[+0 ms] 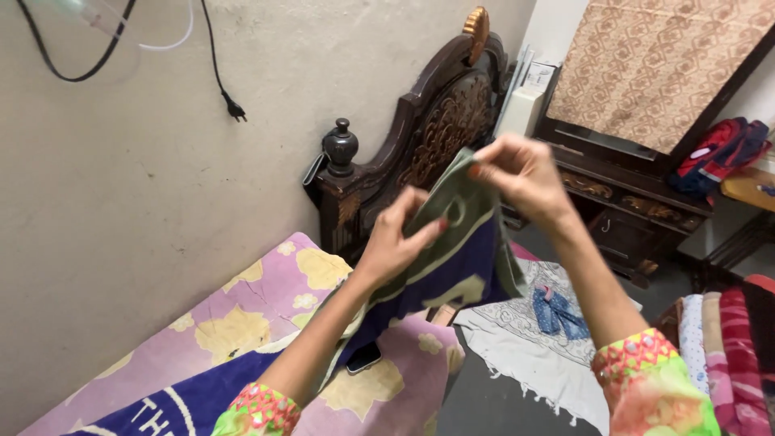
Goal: The recorder folds various towels and pieces of clothing on a bed.
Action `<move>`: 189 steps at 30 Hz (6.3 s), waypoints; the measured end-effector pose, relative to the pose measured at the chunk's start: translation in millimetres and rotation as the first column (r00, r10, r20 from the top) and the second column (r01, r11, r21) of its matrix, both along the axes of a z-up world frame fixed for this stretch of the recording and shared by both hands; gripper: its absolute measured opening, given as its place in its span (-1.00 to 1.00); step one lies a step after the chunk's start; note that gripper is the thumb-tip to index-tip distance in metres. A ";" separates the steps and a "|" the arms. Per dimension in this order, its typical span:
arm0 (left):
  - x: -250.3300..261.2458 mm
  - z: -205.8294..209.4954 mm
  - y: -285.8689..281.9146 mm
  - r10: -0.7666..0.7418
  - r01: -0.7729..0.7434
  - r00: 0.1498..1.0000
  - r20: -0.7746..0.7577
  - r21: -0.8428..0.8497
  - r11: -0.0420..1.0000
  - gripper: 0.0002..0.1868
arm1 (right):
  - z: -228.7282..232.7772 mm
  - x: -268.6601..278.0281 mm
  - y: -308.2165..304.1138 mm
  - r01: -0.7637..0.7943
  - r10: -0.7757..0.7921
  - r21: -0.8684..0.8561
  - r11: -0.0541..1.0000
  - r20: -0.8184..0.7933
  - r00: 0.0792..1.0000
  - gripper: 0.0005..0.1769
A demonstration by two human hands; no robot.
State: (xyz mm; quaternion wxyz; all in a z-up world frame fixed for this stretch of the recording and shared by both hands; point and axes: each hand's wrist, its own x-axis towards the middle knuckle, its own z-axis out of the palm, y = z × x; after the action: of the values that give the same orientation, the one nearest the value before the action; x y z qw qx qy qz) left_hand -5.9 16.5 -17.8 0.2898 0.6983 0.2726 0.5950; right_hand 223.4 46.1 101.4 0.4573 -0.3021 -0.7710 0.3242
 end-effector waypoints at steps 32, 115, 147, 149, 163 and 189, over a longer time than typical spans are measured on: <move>-334.5 -5.7 -109.6 0.858 -0.766 0.303 -0.416 0.429 0.479 -0.84 | -24.9 -42.1 195.9 0.242 -0.199 0.246 0.939 -0.185 0.962 -0.68; -154.5 -270.6 -233.0 0.139 -0.105 0.564 -0.814 0.097 0.990 -0.60 | -322.2 -73.0 -149.0 -0.139 0.156 -0.093 0.986 0.809 0.566 -0.67; -299.4 -306.1 46.3 0.088 -0.618 0.494 -0.865 -0.278 0.735 -0.66 | -410.2 -192.8 62.0 0.650 -0.297 -0.151 0.745 0.797 0.526 -0.06; -299.4 -303.4 54.6 0.023 -0.593 0.510 -0.860 -0.333 0.733 -0.62 | -405.9 -197.0 60.0 0.680 -0.297 -0.160 0.715 0.812 0.503 0.03; -243.0 -275.4 33.6 -0.185 -0.471 0.500 -0.846 -0.445 0.762 -0.39 | -338.1 -0.1 200.3 0.744 -0.191 -0.331 0.580 0.833 0.519 -0.09; -267.0 -296.8 35.7 0.107 -0.598 0.682 -0.723 -0.467 0.652 -0.68 | -362.0 -72.8 245.4 0.380 -0.670 0.555 0.740 0.565 0.481 -0.28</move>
State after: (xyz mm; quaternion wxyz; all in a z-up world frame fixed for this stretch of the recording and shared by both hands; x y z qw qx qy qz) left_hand -272.9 52.2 -314.5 0.2796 0.6291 0.6890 0.2267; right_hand 150.6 291.5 -260.6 0.2300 -0.5427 -0.7972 -0.1306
